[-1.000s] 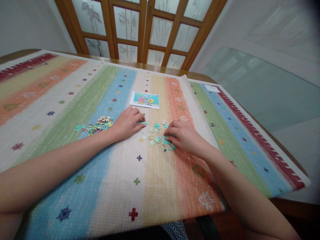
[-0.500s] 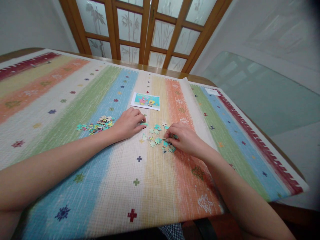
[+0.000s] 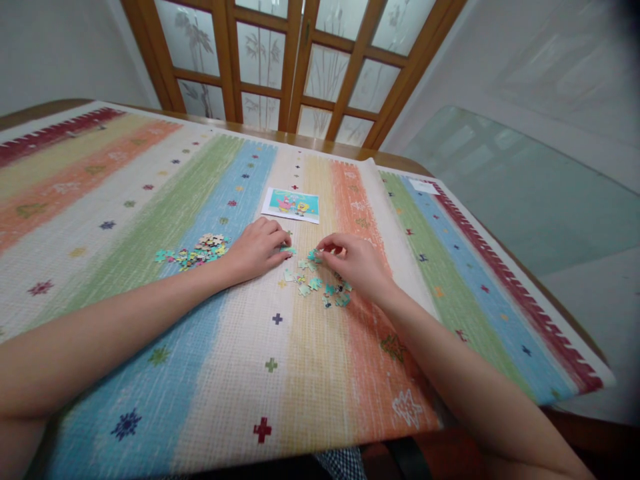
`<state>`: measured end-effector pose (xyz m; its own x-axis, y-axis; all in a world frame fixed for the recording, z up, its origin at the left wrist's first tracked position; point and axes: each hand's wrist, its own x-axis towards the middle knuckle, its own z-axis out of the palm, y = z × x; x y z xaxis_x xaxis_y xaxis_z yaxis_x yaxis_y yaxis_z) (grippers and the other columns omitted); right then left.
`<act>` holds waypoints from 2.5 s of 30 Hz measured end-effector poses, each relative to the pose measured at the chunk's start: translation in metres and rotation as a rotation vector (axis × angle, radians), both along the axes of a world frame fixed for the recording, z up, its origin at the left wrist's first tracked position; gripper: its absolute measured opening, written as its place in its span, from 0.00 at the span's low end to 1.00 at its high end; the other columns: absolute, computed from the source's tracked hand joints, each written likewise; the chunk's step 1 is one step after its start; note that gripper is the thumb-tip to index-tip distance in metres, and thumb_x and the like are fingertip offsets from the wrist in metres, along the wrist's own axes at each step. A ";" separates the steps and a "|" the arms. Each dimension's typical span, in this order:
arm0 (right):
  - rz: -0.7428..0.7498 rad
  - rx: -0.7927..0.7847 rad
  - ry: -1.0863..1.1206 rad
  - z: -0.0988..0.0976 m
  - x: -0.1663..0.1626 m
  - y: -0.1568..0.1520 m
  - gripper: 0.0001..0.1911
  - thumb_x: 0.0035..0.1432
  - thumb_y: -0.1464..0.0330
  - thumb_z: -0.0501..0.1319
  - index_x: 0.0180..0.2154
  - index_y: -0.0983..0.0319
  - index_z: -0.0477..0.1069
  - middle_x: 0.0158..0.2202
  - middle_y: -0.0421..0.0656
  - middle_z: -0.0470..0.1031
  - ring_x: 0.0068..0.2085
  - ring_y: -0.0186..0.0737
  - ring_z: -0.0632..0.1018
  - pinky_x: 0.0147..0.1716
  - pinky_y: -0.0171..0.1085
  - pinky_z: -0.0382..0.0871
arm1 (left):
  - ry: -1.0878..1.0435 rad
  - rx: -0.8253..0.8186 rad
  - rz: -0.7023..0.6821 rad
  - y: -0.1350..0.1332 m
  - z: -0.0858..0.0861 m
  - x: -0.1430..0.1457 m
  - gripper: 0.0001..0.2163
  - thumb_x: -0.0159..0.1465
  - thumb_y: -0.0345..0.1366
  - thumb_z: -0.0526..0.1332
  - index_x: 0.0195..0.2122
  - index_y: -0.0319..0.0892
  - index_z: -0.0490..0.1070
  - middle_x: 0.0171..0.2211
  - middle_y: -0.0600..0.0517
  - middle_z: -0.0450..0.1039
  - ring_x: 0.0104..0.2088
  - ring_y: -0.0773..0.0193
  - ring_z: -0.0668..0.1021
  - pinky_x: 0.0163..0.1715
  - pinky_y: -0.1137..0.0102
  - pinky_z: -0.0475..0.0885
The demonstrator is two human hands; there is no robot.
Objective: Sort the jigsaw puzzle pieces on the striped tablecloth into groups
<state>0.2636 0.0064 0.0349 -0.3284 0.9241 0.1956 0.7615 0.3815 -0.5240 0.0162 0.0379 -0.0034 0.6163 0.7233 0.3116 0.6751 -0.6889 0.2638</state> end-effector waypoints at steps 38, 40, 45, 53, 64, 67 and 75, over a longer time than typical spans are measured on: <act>0.002 0.027 -0.199 -0.013 -0.026 0.012 0.08 0.64 0.62 0.65 0.39 0.58 0.82 0.39 0.46 0.79 0.43 0.47 0.73 0.44 0.45 0.64 | -0.070 -0.025 0.004 -0.004 0.001 -0.006 0.11 0.66 0.43 0.61 0.45 0.45 0.75 0.43 0.47 0.71 0.48 0.52 0.71 0.50 0.58 0.66; 0.058 0.030 -0.230 -0.013 -0.022 0.011 0.09 0.63 0.62 0.66 0.42 0.58 0.82 0.41 0.47 0.79 0.44 0.48 0.73 0.46 0.45 0.64 | -0.065 -0.023 -0.008 -0.005 0.001 -0.006 0.10 0.67 0.42 0.61 0.45 0.45 0.75 0.43 0.47 0.72 0.48 0.52 0.71 0.50 0.58 0.66; 0.103 0.032 -0.268 -0.012 -0.020 0.007 0.09 0.64 0.63 0.66 0.44 0.58 0.81 0.44 0.47 0.78 0.48 0.50 0.72 0.49 0.47 0.63 | -0.054 -0.021 -0.015 -0.004 0.001 -0.005 0.10 0.68 0.43 0.61 0.44 0.45 0.76 0.42 0.48 0.73 0.48 0.53 0.72 0.49 0.59 0.66; 0.094 0.033 -0.252 -0.013 -0.024 0.008 0.07 0.64 0.64 0.65 0.41 0.56 0.82 0.43 0.46 0.78 0.47 0.49 0.72 0.48 0.46 0.63 | -0.066 -0.009 -0.010 -0.001 -0.003 -0.005 0.11 0.67 0.44 0.62 0.44 0.44 0.76 0.41 0.48 0.73 0.47 0.53 0.72 0.49 0.59 0.66; 0.064 0.032 -0.193 -0.013 -0.026 0.012 0.05 0.62 0.64 0.68 0.39 0.56 0.82 0.40 0.45 0.79 0.47 0.48 0.73 0.47 0.45 0.63 | -0.048 -0.009 0.022 -0.003 0.000 -0.001 0.10 0.66 0.43 0.62 0.43 0.44 0.75 0.40 0.48 0.73 0.46 0.52 0.72 0.49 0.58 0.66; 0.072 0.041 -0.203 -0.015 -0.026 0.013 0.05 0.62 0.63 0.68 0.39 0.55 0.82 0.40 0.44 0.79 0.46 0.47 0.73 0.47 0.45 0.62 | -0.053 -0.012 0.024 -0.004 -0.001 -0.001 0.10 0.66 0.43 0.62 0.43 0.45 0.75 0.40 0.48 0.73 0.46 0.53 0.72 0.49 0.59 0.66; 0.183 0.159 -0.438 -0.004 -0.028 0.003 0.08 0.67 0.64 0.63 0.41 0.54 0.83 0.41 0.45 0.79 0.48 0.50 0.70 0.43 0.46 0.56 | -0.056 0.004 0.011 -0.003 -0.003 -0.001 0.09 0.67 0.42 0.62 0.44 0.45 0.75 0.40 0.48 0.72 0.47 0.53 0.71 0.49 0.59 0.65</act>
